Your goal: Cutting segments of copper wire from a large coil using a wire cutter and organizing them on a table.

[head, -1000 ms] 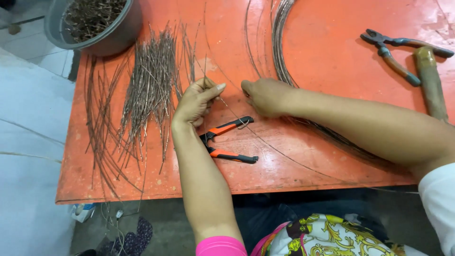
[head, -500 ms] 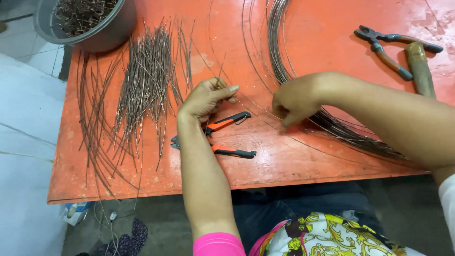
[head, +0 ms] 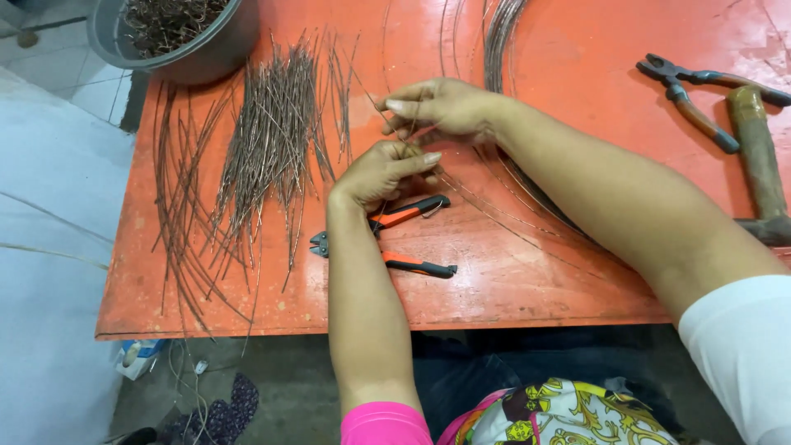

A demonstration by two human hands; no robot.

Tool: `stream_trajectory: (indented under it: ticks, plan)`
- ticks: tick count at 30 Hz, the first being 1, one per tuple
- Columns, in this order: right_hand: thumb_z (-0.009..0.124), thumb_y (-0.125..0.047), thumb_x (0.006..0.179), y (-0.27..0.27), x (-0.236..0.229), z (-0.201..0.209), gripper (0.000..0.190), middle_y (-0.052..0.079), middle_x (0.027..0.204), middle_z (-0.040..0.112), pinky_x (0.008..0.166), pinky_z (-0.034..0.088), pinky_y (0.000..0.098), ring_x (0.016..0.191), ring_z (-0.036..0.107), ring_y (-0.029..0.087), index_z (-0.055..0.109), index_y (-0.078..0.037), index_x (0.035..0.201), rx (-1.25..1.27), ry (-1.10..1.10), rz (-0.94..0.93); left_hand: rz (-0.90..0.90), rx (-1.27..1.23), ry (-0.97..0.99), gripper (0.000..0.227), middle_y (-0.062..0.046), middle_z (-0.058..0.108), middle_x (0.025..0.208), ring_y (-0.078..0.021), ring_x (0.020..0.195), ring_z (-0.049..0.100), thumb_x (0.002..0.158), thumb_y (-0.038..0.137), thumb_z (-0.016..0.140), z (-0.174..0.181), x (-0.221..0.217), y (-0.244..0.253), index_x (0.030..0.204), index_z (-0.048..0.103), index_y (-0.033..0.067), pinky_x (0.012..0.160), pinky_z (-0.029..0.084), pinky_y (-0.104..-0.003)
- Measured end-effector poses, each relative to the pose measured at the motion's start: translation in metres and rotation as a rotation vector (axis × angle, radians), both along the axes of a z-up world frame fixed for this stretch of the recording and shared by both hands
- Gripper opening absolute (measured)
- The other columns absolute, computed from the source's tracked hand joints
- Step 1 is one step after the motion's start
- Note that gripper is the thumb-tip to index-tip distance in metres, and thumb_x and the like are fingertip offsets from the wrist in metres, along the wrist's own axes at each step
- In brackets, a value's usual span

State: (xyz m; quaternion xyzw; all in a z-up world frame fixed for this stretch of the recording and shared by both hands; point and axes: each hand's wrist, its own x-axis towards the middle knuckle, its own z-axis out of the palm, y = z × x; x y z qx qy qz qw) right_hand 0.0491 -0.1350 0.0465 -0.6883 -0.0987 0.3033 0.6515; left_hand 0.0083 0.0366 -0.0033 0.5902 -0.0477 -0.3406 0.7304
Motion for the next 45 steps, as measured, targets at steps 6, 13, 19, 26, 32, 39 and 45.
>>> stream_trajectory:
  ticks: [6, 13, 19, 26, 32, 39, 45]
  plan:
    - [0.068, -0.007, 0.095, -0.007, 0.015, -0.031, 0.003, 0.000, 0.073, 0.064, 0.060, 0.044, 0.0198, 0.064, 0.055, 0.008, 0.068, -0.007, 0.092, 0.080, -0.030, 0.146, -0.090, 0.070, -0.073, 0.025, -0.001, 0.057, 0.060, -0.0035, 0.041, 0.035, 0.090, 0.028, 0.074, 0.016, -0.006, 0.006, 0.077, 0.068, 0.0071, 0.037, 0.022, -0.018]
    - [0.074, -0.001, 0.081, -0.024, 0.003, -0.034, 0.010, -0.001, 0.063, 0.055, 0.051, 0.044, 0.0212, 0.060, 0.057, 0.010, 0.069, 0.000, 0.090, -0.006, -0.128, 0.349, 0.347, 0.092, -0.148, 0.034, 0.000, 0.048, 0.064, -0.0022, 0.038, 0.029, 0.095, 0.045, 0.068, -0.003, 0.018, 0.029, 0.101, 0.072, 0.0115, 0.033, 0.026, -0.017]
    - [0.090, -0.013, 0.075, -0.018, -0.013, -0.017, 0.017, 0.000, 0.064, 0.064, 0.055, 0.048, 0.0258, 0.060, 0.059, 0.011, 0.077, -0.004, 0.081, -0.227, -0.209, 0.705, 0.589, 0.008, -0.115, 0.049, 0.002, 0.042, 0.072, -0.0009, 0.045, 0.028, 0.103, 0.047, 0.050, -0.011, 0.024, 0.033, 0.123, 0.064, 0.0050, 0.036, 0.022, -0.014]
    - [0.090, -0.017, 0.074, -0.009, -0.025, -0.006, 0.019, 0.003, 0.058, 0.068, 0.054, 0.048, 0.0267, 0.054, 0.062, 0.013, 0.082, -0.006, 0.087, -0.445, -0.240, 0.778, 0.730, -0.062, -0.183, 0.027, 0.002, 0.042, 0.078, -0.0006, 0.047, 0.031, 0.100, 0.033, 0.061, -0.008, 0.025, 0.027, 0.112, 0.062, 0.0082, 0.039, 0.025, -0.012]
    - [0.068, -0.024, 0.095, -0.004, -0.034, 0.012, 0.024, 0.009, 0.069, 0.073, 0.051, 0.047, 0.0263, 0.051, 0.058, 0.013, 0.075, -0.002, 0.101, -0.308, -0.239, 0.441, 0.665, -0.085, -0.168, 0.009, 0.003, 0.040, 0.070, -0.0002, 0.044, 0.028, 0.093, 0.020, 0.064, -0.017, 0.032, 0.027, 0.087, 0.060, 0.0139, 0.038, 0.021, -0.014]
    - [0.067, -0.009, 0.093, 0.003, -0.039, 0.000, 0.012, 0.007, 0.075, 0.074, 0.046, 0.040, 0.0201, 0.046, 0.053, 0.009, 0.071, 0.000, 0.100, -0.098, -0.158, 0.314, 0.584, -0.088, -0.145, 0.011, 0.002, 0.041, 0.069, 0.0000, 0.045, 0.026, 0.090, 0.018, 0.066, -0.003, 0.019, 0.024, 0.083, 0.059, 0.0134, 0.038, 0.020, -0.013]
    - [0.075, -0.012, 0.087, 0.002, -0.036, -0.016, 0.015, 0.011, 0.065, 0.074, 0.036, 0.039, 0.0214, 0.040, 0.052, 0.012, 0.074, 0.003, 0.088, -0.201, -0.067, 0.601, 0.777, -0.125, -0.151, 0.041, -0.005, 0.050, 0.085, -0.0038, 0.053, 0.030, 0.099, 0.048, 0.056, 0.007, 0.018, 0.024, 0.119, 0.044, 0.0147, 0.042, 0.019, -0.013]
